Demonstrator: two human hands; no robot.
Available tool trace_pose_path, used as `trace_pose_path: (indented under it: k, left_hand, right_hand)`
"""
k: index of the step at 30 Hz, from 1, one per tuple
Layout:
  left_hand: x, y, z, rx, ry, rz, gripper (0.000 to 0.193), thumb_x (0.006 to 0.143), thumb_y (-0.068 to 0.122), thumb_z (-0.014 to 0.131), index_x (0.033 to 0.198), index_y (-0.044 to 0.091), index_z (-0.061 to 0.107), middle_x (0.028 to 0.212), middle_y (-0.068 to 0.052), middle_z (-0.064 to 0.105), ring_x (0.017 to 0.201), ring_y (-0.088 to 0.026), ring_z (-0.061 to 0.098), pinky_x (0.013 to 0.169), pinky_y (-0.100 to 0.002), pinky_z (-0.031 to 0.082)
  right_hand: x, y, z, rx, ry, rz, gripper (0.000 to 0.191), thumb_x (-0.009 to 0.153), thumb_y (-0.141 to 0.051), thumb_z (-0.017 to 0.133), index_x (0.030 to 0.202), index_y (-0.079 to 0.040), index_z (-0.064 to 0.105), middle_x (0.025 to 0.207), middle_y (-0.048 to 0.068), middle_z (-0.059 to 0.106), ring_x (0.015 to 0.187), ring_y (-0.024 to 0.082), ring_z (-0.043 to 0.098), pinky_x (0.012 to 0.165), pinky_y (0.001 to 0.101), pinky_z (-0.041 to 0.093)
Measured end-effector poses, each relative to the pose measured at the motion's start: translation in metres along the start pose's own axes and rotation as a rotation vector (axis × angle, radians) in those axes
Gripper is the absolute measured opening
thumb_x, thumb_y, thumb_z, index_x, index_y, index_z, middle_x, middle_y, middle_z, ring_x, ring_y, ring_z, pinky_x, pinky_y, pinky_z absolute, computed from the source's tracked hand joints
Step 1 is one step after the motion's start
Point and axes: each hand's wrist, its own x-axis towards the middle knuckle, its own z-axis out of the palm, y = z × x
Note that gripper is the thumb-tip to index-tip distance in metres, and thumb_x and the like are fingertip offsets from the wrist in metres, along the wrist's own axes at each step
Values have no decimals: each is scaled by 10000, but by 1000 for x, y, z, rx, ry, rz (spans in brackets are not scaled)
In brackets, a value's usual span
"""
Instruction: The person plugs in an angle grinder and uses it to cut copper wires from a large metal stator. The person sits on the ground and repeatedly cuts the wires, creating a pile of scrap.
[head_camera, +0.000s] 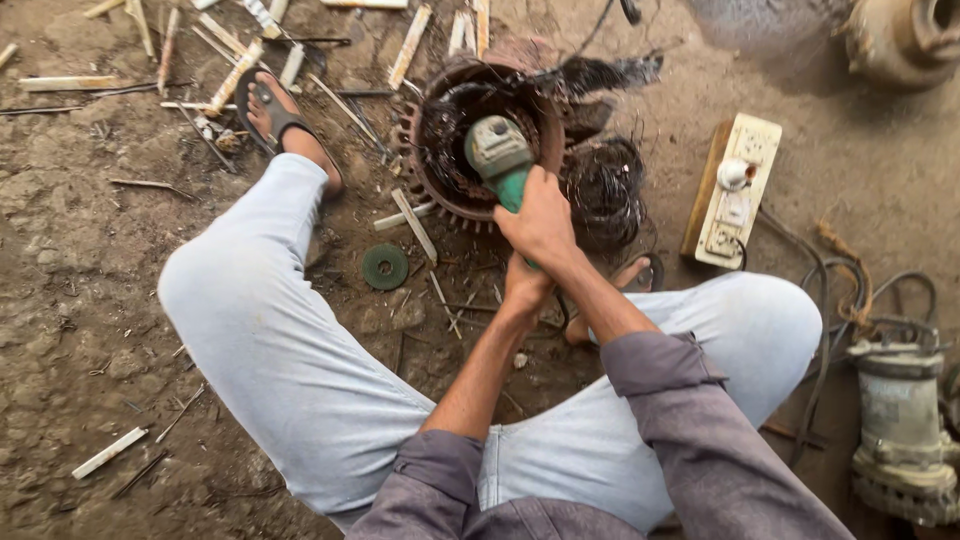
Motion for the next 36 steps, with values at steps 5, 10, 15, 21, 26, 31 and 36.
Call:
trace_pose_path:
  k: [5, 10, 15, 21, 26, 31, 36]
  left_hand:
    - [2, -4, 3, 9, 27, -42, 570, 826, 170, 808, 1293, -41, 560, 1100, -88, 655, 959, -165, 623, 756, -379, 510]
    - [-1, 2, 4, 135, 94, -81, 640, 814, 190, 796, 1336, -30, 498, 1126, -96, 665, 987, -168, 659, 781, -379, 547]
    - [-1, 4, 2, 172, 121, -98, 676, 800, 189, 807, 1349, -41, 488, 1113, -131, 660, 936, -190, 639, 746, -399, 527]
    - [-5, 4, 3, 138, 108, -50, 697, 811, 190, 804, 1369, -42, 458, 1132, -107, 657, 985, -170, 649, 821, -384, 544]
    - [-7, 7, 6, 171, 136, -91, 727, 808, 176, 806, 1387, -25, 415, 1147, -113, 649, 1027, -178, 653, 887, -392, 549]
    - [-10, 8, 5, 206, 149, -97, 730, 799, 202, 804, 1386, -23, 432, 1152, -107, 647, 1038, -173, 651, 881, -392, 546]
    - [-14, 11, 3, 183, 150, -53, 706, 798, 224, 808, 1364, -28, 470, 1140, -112, 651, 1004, -179, 643, 830, -385, 532]
  right_hand:
    - [0, 2, -1, -32, -13, -17, 631, 775, -276, 793, 1195, 77, 480, 1214, 336, 532, 1084, 493, 603, 939, 529, 513]
    - [2, -3, -4, -16, -94, 37, 640, 794, -258, 768, 1247, 72, 458, 1214, 291, 529, 1080, 428, 623, 920, 504, 532]
    - [1, -5, -4, -9, -94, 15, 639, 794, -273, 779, 1235, 67, 466, 1219, 290, 531, 1114, 430, 608, 956, 503, 518]
    - [-1, -8, -6, -11, -121, 16, 643, 800, -284, 776, 1244, 61, 464, 1240, 297, 526, 1153, 446, 593, 983, 506, 510]
    - [-2, -10, -8, -25, -146, 9, 638, 814, -294, 771, 1239, 67, 460, 1242, 292, 519, 1156, 433, 594, 975, 504, 515]
    - [-4, -13, -7, -10, -152, 17, 637, 812, -300, 769, 1244, 57, 465, 1228, 276, 528, 1128, 421, 609, 955, 506, 522]
    - [-8, -16, -6, 3, -121, -37, 620, 798, -292, 777, 1215, 58, 481, 1209, 276, 543, 1116, 435, 608, 940, 512, 517]
